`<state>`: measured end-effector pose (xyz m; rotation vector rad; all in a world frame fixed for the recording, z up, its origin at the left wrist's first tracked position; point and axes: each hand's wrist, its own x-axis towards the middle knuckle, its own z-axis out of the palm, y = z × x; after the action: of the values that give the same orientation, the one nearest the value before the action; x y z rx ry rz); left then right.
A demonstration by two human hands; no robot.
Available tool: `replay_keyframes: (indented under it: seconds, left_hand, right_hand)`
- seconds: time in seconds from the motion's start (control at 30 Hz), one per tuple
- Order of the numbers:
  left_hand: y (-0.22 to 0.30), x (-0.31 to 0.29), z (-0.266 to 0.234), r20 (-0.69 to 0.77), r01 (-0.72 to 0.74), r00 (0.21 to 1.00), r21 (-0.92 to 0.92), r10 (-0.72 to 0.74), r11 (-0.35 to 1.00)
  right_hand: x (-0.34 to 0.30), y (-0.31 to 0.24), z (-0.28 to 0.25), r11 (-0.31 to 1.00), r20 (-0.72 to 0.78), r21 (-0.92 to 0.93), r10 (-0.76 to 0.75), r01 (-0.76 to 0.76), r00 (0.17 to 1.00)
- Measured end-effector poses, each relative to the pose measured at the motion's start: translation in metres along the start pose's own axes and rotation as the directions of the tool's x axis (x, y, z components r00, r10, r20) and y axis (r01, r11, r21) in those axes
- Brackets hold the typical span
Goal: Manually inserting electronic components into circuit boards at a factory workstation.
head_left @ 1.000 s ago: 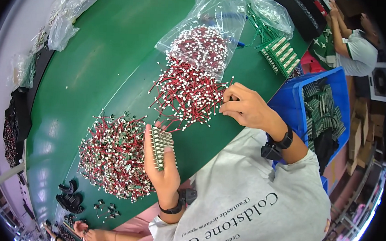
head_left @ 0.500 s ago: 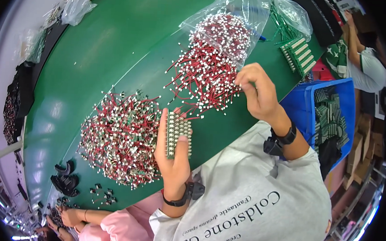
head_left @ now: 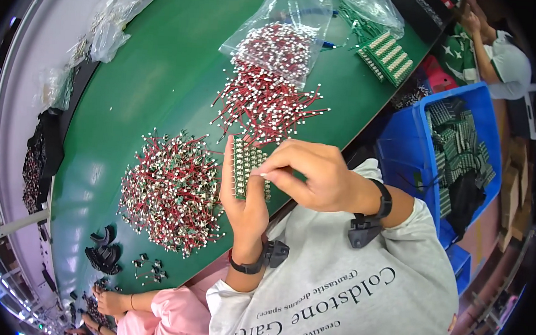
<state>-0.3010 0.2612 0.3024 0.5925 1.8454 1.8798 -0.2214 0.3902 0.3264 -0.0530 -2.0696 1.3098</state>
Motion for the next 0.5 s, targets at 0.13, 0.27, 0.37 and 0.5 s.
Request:
replay_keyframes:
  seconds: [0.13,0.27,0.37,0.5]
  left_hand:
    - [0.012,-0.002,0.013,0.071,0.071,0.995,-0.01,-0.07,0.997]
    - [0.016,0.002,0.026,0.133,0.011,0.991,0.006,-0.011,1.0]
    - [0.011,0.009,0.033,0.166,-0.037,0.986,0.066,0.025,0.997]
    - [0.008,0.019,0.047,0.177,-0.094,0.981,0.104,0.075,0.99]
  right_hand:
    - [0.0,0.008,-0.003,0.993,0.0,0.001,0.121,-0.121,0.993]
    - [0.004,0.013,-0.012,0.996,0.004,-0.02,0.086,-0.085,0.996]
    - [0.008,0.015,-0.021,0.996,-0.03,-0.072,0.05,-0.052,0.998]
    - [0.011,0.019,-0.036,0.989,-0.023,-0.12,0.084,-0.087,0.996]
